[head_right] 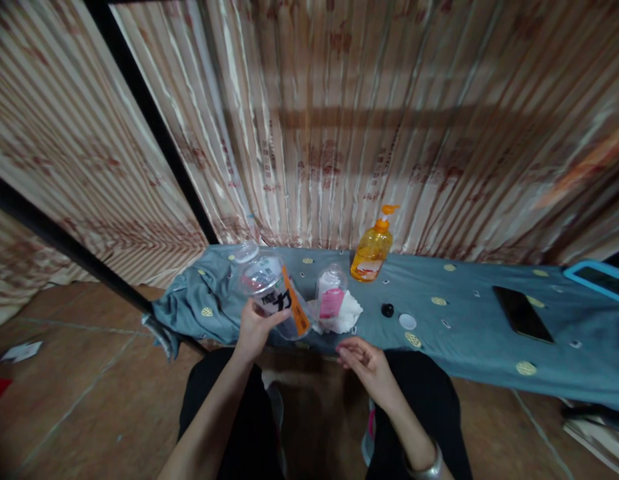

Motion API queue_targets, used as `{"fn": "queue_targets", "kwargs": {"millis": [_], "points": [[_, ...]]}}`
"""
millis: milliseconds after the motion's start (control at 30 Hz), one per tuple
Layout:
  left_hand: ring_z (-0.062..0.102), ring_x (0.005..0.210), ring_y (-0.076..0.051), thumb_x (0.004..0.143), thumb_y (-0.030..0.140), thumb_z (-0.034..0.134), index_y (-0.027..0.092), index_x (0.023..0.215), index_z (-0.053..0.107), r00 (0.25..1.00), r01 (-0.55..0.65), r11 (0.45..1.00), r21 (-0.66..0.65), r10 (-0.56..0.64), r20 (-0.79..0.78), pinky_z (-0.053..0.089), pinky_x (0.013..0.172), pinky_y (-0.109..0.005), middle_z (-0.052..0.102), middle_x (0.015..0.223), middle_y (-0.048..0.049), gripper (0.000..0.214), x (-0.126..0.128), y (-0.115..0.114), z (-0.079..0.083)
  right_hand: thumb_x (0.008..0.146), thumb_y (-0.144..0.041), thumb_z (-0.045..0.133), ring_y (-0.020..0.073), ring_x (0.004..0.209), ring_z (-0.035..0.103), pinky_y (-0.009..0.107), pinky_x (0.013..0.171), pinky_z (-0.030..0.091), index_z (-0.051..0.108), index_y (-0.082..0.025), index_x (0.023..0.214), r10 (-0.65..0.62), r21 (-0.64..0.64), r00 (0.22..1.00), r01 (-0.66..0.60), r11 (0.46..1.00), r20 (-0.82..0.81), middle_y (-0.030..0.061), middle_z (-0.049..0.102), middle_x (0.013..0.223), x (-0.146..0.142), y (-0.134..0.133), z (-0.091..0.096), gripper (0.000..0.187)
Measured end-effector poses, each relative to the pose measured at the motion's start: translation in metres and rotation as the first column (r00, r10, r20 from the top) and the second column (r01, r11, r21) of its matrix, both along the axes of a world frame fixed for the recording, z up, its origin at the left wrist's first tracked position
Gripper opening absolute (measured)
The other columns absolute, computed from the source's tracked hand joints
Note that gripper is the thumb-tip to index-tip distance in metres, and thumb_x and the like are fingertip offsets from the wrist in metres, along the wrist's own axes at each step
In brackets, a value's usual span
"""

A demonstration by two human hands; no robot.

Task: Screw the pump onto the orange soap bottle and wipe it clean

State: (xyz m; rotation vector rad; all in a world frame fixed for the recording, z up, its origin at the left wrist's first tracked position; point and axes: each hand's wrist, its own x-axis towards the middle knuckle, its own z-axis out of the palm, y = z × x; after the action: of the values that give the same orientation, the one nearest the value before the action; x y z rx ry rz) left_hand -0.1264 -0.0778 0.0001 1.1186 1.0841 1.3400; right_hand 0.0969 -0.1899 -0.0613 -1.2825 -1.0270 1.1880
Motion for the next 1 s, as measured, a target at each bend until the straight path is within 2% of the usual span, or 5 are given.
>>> {"fn": "queue_targets", "kwargs": {"millis": [100, 267, 467, 767, 1000], "points": [[0.073, 0.083, -0.024, 0.043, 0.036, 0.096, 0.015, 0.09, 0.064, 0.98, 0.119, 0.992, -0.034, -0.111, 0.167, 0.057, 0.08, -0.035, 0.077, 0.089, -0.0065, 0.06, 0.016, -0.024, 0.017, 0.075, -0.064, 0.078, 0.0241, 0.106, 0.071, 0.041, 0.093, 0.052, 0.069, -0.033, 0.12, 0.009, 0.019, 0.948, -0.003, 1.0, -0.318, 0.0052, 0.074, 0.119, -0.02, -0.01, 0.012, 0.056], [0.073, 0.085, -0.023, 0.043, 0.034, 0.098, 0.015, 0.092, 0.065, 0.899, 0.325, 0.945, -0.04, -0.295, 0.324, 0.058, 0.085, -0.036, 0.078, 0.091, -0.0063, 0.062, 0.057, -0.057, 0.032, 0.054, -0.09, 0.069, 0.0366, 0.103, 0.073, 0.058, 0.088, 0.055, 0.078, -0.035, 0.103, -0.02, -0.041, 0.738, -0.011, 0.999, -0.674, 0.0077, 0.077, 0.113, -0.035, -0.025, 0.025, 0.074], [0.072, 0.09, -0.023, 0.044, 0.039, 0.098, 0.015, 0.097, 0.065, 0.797, 0.506, 0.862, 0.034, -0.482, 0.362, 0.057, 0.089, -0.036, 0.076, 0.096, -0.0064, 0.067, 0.1, -0.076, 0.036, 0.053, -0.066, 0.09, 0.0202, 0.087, 0.076, 0.049, 0.094, 0.055, 0.079, -0.04, 0.091, -0.265, -0.15, 0.574, 0.241, 0.959, -0.775, -0.0029, 0.081, 0.096, -0.006, -0.034, 0.032, 0.047], [0.068, 0.111, -0.03, 0.05, 0.05, 0.095, 0.016, 0.114, 0.062, 0.775, 0.594, 0.797, 0.109, -0.603, 0.188, 0.054, 0.101, -0.045, 0.072, 0.116, -0.0118, 0.079, 0.125, -0.077, 0.033, 0.036, -0.047, 0.098, 0.024, 0.069, 0.076, 0.033, 0.059, 0.062, 0.081, -0.031, 0.08, -0.398, -0.244, 0.475, 0.354, 0.903, -0.785, 0.004, 0.08, 0.082, 0.016, -0.049, 0.051, 0.051], [0.057, 0.13, -0.03, 0.079, 0.047, 0.077, 0.022, 0.132, 0.055, 0.966, 0.232, 0.898, 0.375, -0.166, -0.2, 0.048, 0.111, -0.047, 0.06, 0.137, -0.0135, 0.063, 0.071, -0.007, 0.017, 0.04, -0.051, 0.093, 0.0324, 0.071, 0.076, 0.031, 0.055, 0.06, 0.08, -0.028, 0.103, -0.469, -0.331, 0.45, 0.354, 0.875, -0.76, 0.0206, 0.077, 0.103, 0.031, -0.051, 0.047, 0.069]]}}
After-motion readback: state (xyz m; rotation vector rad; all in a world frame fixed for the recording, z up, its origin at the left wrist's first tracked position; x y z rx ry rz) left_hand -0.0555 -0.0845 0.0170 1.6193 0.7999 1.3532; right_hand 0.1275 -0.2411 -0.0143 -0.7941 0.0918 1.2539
